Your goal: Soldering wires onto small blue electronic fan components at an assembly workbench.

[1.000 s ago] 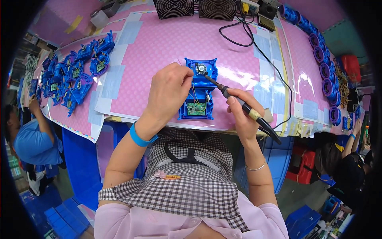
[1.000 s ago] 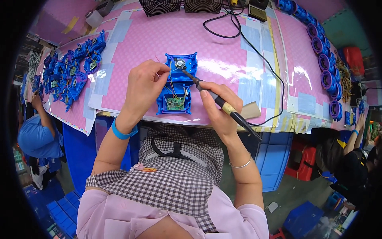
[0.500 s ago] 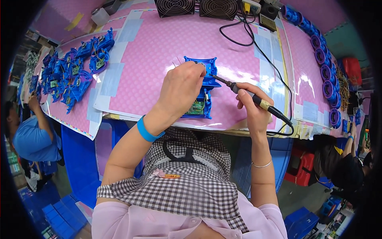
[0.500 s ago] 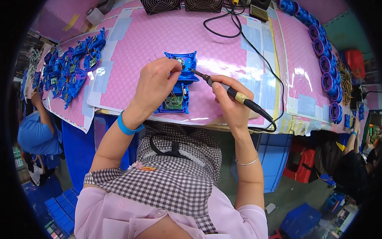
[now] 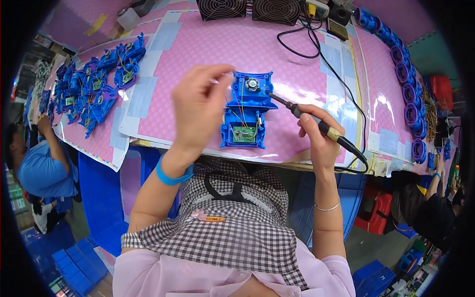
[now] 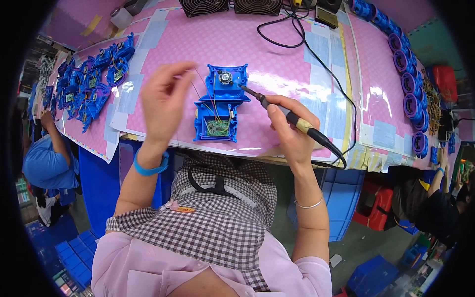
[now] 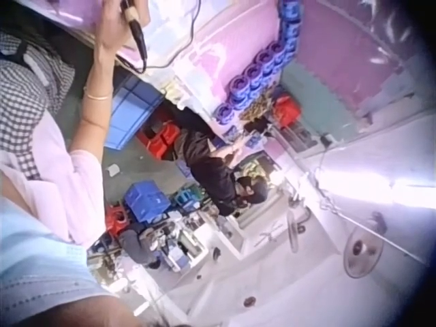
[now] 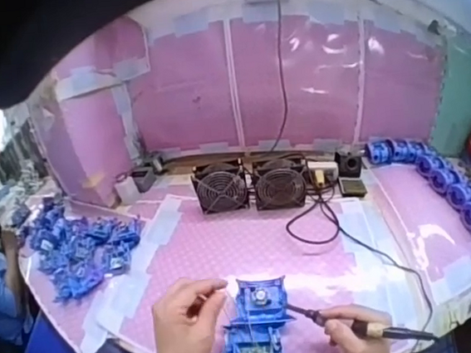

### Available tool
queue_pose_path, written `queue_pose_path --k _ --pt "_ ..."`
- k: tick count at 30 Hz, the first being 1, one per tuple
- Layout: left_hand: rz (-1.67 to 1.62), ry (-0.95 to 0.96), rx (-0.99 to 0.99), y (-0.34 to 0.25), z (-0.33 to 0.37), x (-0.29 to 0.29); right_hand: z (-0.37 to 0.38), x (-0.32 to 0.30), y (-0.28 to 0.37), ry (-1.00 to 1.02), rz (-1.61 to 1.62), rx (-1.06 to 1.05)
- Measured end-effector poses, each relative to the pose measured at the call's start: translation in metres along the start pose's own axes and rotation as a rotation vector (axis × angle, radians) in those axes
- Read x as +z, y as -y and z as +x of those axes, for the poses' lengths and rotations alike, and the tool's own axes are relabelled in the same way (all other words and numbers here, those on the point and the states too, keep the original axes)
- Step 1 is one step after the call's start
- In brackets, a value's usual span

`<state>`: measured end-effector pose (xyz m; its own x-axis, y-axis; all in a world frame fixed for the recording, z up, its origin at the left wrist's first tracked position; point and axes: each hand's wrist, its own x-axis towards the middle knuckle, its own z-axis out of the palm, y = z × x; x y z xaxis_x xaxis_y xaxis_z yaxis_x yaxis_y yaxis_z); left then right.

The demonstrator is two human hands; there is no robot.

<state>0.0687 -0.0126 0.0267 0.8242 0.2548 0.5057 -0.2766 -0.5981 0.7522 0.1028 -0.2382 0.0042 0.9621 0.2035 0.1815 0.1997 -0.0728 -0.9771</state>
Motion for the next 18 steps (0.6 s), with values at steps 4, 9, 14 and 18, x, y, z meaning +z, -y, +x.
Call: queue_pose_path --k 4,9,14,18 --pt "-0.135 -0.143 -0.427 0.026 -0.019 -0.037 0.0 -0.004 0.002 -0.04 0.027 -0.018" --pt "-0.165 0.063 -0.556 0.019 -0.018 -0.015 0.001 -0.002 -0.002 -0.039 0.012 0.006" --pt "0.085 -0.035 -0.03 0.008 -0.013 0.009 0.0 0.004 -0.004 -0.016 0.006 0.026" --pt "0.011 0.09 -0.109 0.008 -0.007 0.022 -0.001 0.003 -0.003 -0.019 -0.002 0.027"
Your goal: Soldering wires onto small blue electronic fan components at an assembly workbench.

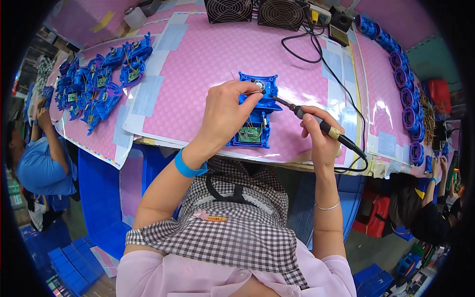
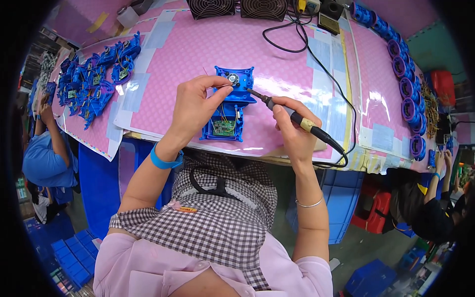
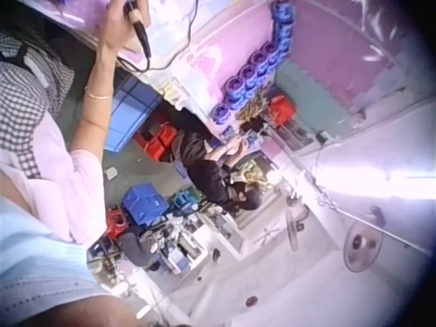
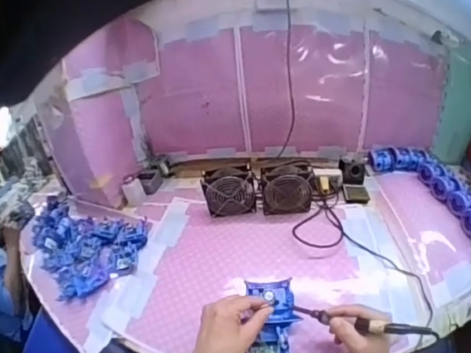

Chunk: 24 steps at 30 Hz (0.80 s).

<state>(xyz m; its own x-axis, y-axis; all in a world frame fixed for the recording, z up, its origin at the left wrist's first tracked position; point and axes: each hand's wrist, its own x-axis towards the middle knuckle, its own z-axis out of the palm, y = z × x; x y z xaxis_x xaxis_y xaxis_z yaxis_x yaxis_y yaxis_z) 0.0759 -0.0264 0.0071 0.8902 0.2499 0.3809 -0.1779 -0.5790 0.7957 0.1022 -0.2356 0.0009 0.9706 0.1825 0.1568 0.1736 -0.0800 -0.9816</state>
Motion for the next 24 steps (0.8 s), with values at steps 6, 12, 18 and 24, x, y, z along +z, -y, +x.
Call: queue_pose_path --k 6,12,18,24 --pt "0.018 0.069 -0.02 0.0016 0.0024 0.005 -0.0003 -0.0021 0.0015 -0.028 0.014 -0.036" --pt "0.267 0.183 0.096 0.0018 0.0027 0.0027 0.0007 -0.0031 -0.0016 -0.012 0.006 -0.028" --pt "0.307 0.24 0.09 -0.0007 0.0036 0.0021 0.0011 -0.0024 -0.0047 -0.003 0.003 -0.056" --pt "0.336 0.278 0.082 -0.002 0.0072 0.0018 0.0017 -0.0024 -0.0079 0.015 -0.031 -0.093"
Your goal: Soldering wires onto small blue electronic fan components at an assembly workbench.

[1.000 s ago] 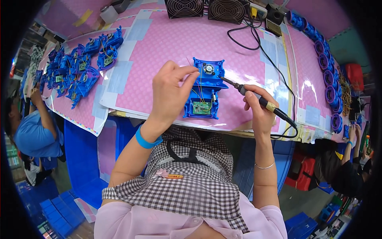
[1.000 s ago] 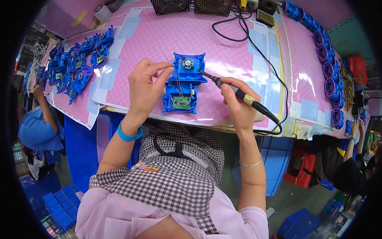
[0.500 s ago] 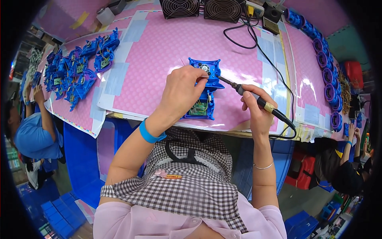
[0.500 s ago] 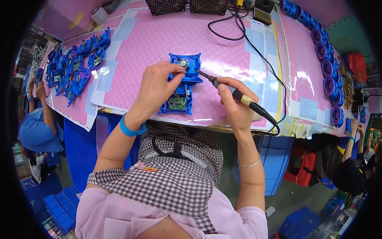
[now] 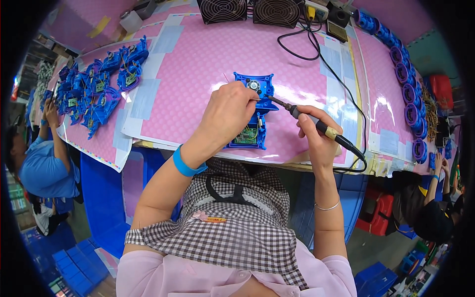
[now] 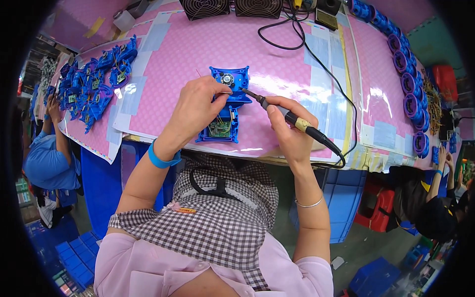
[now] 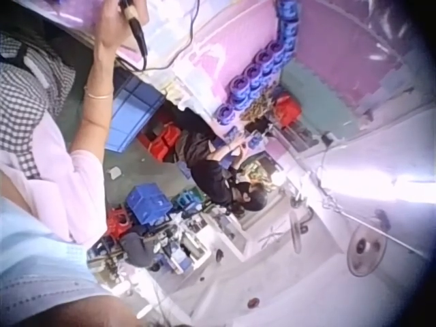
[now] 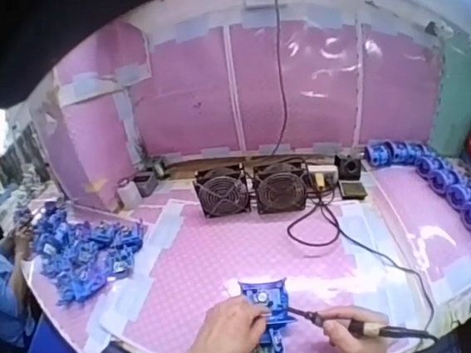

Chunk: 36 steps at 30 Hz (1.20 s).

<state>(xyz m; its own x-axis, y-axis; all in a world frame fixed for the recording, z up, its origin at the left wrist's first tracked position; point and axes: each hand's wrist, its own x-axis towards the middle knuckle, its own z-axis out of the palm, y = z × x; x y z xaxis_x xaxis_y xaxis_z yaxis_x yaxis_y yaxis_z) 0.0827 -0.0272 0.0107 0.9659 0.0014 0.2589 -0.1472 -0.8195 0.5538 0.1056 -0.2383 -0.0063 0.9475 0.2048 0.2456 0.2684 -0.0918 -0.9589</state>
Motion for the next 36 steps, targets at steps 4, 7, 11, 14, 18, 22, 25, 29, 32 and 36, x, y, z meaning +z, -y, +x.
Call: queue_pose_path --k 4,7,11,14,18,22,25,29,32,36 --pt "-0.002 0.01 -0.017 0.0 0.0 0.0 -0.002 -0.001 0.006 0.006 0.006 0.01" --pt "-0.018 -0.006 -0.004 0.001 0.0 0.001 -0.004 -0.002 0.01 -0.007 0.021 0.014" --pt "-0.028 -0.013 -0.004 0.0 -0.001 0.001 -0.005 -0.002 0.012 -0.038 0.025 0.02" --pt "-0.029 -0.013 -0.014 0.0 -0.001 0.001 -0.006 -0.003 0.012 -0.025 0.022 0.034" --pt "-0.027 -0.01 -0.021 -0.001 -0.001 0.001 -0.006 -0.003 0.011 -0.021 0.027 0.033" --pt "-0.021 -0.007 -0.03 -0.001 -0.002 0.002 -0.006 -0.002 0.01 -0.02 0.028 0.032" --pt "-0.028 -0.002 -0.037 -0.002 -0.001 0.002 -0.005 -0.001 0.009 -0.015 0.014 0.038" --pt "-0.027 0.0 -0.041 -0.003 0.0 0.003 -0.004 0.001 0.005 -0.014 -0.003 0.036" --pt "-0.021 -0.004 -0.035 -0.003 0.0 0.002 -0.003 0.002 0.006 -0.014 -0.02 0.027" --pt "-0.018 -0.008 -0.032 0.0 0.0 0.002 -0.006 0.002 0.01 -0.015 -0.015 0.042"
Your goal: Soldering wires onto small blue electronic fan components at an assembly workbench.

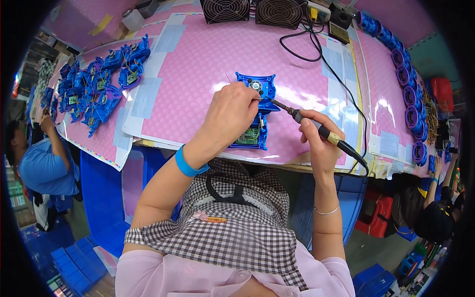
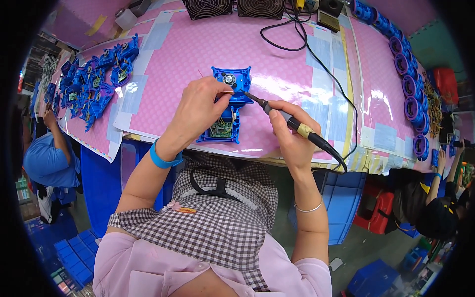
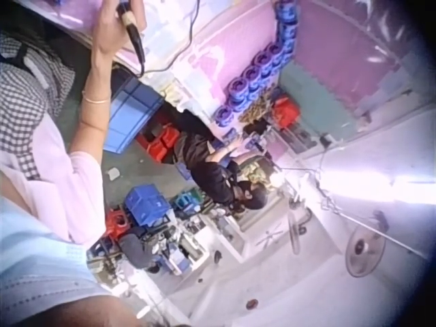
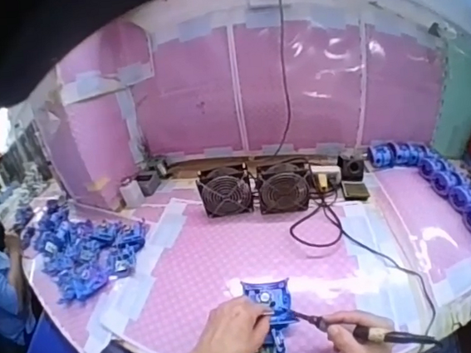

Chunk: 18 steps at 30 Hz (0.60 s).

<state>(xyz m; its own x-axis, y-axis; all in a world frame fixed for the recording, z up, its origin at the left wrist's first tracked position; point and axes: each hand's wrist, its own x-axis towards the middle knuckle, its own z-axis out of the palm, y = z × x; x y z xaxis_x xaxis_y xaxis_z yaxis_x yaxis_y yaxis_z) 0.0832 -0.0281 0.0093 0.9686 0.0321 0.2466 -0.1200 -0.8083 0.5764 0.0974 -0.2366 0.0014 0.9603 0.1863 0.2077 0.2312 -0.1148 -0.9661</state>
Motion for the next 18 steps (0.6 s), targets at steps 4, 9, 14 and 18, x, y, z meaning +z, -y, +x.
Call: queue_pose_path --k 4,9,14,18 --pt "0.051 -0.052 0.044 0.009 -0.002 0.0 0.001 0.003 0.006 0.004 0.044 0.032" --pt "0.06 -0.023 0.056 0.006 0.001 0.011 -0.002 -0.006 0.004 -0.09 0.035 0.023" --pt "0.004 -0.037 0.039 0.006 0.0 0.014 -0.004 -0.008 0.003 -0.13 0.029 0.008" --pt "0.009 -0.032 0.123 0.01 0.0 0.013 -0.004 -0.003 0.005 -0.163 0.063 0.003"
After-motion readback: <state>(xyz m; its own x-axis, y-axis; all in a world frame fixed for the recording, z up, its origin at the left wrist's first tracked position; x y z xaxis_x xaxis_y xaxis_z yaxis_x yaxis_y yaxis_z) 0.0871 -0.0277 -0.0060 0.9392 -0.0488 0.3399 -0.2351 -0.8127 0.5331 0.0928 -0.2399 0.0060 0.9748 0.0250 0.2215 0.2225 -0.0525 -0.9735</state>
